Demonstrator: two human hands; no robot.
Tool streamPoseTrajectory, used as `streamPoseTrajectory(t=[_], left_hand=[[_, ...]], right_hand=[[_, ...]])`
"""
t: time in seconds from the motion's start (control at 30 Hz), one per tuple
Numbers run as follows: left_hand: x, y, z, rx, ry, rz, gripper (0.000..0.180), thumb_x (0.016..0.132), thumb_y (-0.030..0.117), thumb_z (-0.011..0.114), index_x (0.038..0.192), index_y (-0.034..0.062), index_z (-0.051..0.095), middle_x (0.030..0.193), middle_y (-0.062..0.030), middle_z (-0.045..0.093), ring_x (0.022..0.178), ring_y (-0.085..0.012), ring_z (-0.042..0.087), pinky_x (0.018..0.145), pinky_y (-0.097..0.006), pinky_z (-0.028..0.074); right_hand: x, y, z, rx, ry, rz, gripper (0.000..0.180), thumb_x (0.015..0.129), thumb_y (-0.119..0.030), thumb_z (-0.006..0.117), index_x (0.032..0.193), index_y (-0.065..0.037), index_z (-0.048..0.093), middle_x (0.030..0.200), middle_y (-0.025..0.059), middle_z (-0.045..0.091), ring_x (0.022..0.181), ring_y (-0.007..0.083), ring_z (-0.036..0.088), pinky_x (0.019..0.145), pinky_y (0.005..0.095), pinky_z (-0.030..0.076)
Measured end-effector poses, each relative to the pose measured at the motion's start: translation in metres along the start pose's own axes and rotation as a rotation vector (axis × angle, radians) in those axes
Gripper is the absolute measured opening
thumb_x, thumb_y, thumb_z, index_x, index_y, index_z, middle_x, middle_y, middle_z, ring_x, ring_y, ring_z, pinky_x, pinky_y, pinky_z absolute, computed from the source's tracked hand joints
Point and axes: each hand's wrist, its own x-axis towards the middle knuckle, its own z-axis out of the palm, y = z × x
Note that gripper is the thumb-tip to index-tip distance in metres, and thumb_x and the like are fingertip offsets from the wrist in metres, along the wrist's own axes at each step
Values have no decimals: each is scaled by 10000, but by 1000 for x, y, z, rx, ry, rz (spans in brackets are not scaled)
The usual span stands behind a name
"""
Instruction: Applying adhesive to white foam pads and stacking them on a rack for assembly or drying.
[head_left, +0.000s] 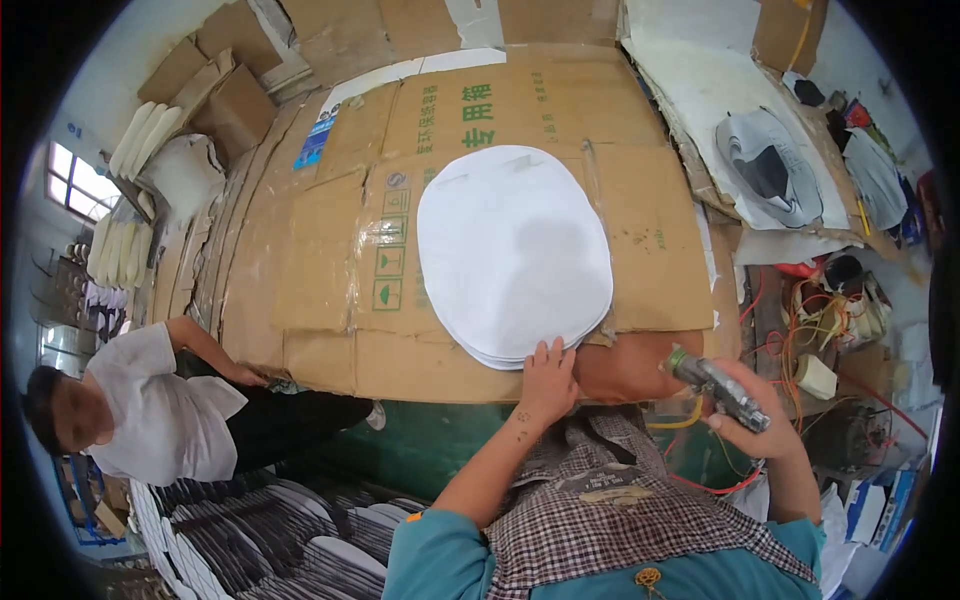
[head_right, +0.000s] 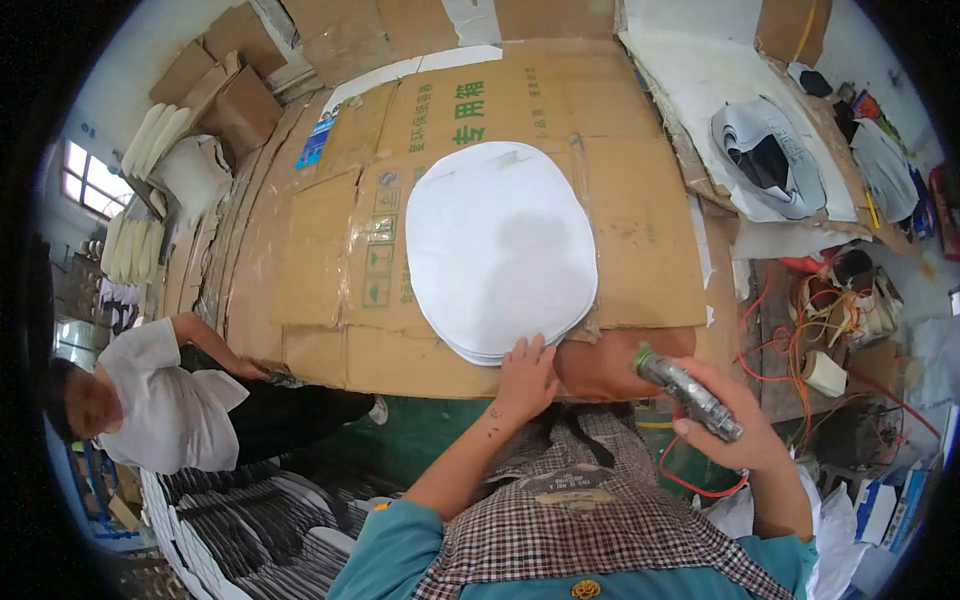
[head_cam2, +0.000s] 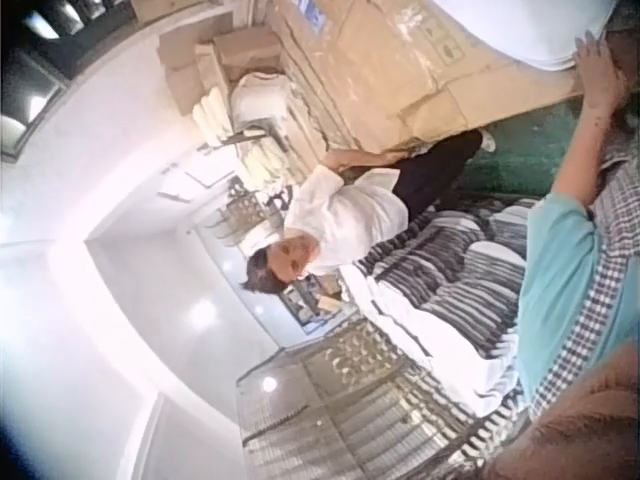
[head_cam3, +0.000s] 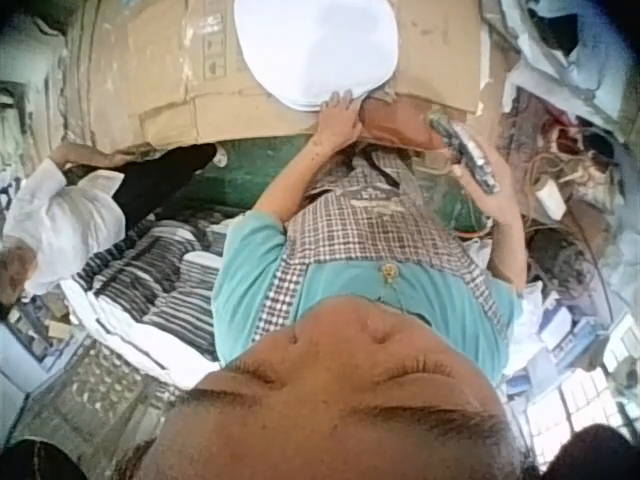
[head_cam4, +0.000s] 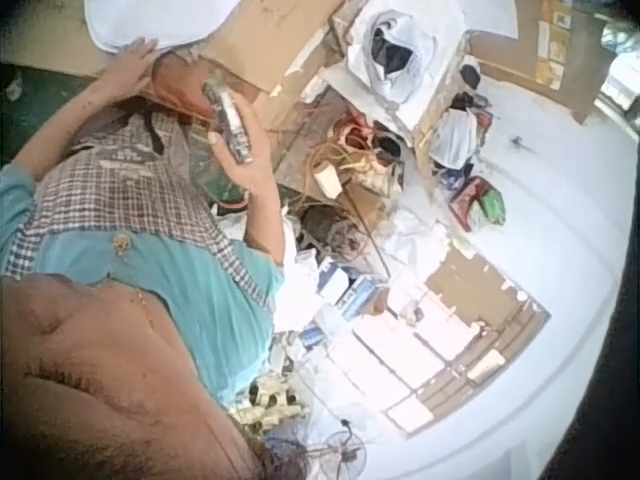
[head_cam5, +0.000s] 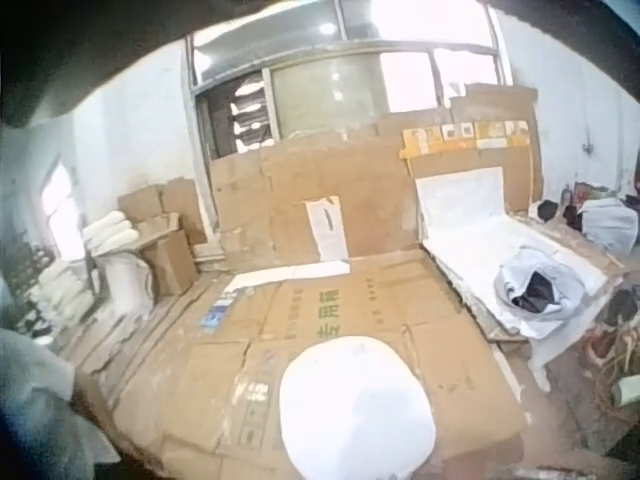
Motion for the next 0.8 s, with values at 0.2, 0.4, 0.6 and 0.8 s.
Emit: streamPoseTrajectory(t=[0.2, 0.4, 0.6, 0.8], left_hand=[[-5, 10, 3, 45, 46, 29, 540, 676, 180, 643, 1171, 54, 466, 1262, -179, 407, 1120, -381, 392, 854, -493, 371], [-10, 15, 11, 2, -75, -50, 531, 678, 233, 662, 1137, 39, 478, 1285, -191, 406, 1138, -354, 399, 879, -469, 373], [-7, 8, 18, -112, 88, -29, 504, 676, 186, 651, 1117, 13, 478, 1293, -227, 380, 1088, -379, 430, 871, -475, 390], [-6, 1, 19, -72, 32, -89, 408, 687, 155, 632, 1042, 5, 496, 1306, -276, 342, 1016, -397, 481, 834, -467, 432]], right_hand=[[-30, -5, 13, 118, 269, -1, 526, 768, -63, 622, 1253, 13, 432, 940, 60, 581, 762, 119, 562, 683, 267, 469], [-65, -2, 19, 183, 124, 12, 542, 765, -62, 646, 1256, 16, 430, 898, 90, 588, 755, 134, 576, 669, 283, 488], [-46, -10, 34, 265, 299, -55, 530, 764, -49, 621, 1250, 31, 424, 864, 91, 579, 737, 134, 574, 665, 274, 498], [-76, -6, 20, 226, 348, -29, 540, 771, -63, 626, 1259, 27, 414, 823, 89, 567, 710, 143, 561, 656, 277, 489]])
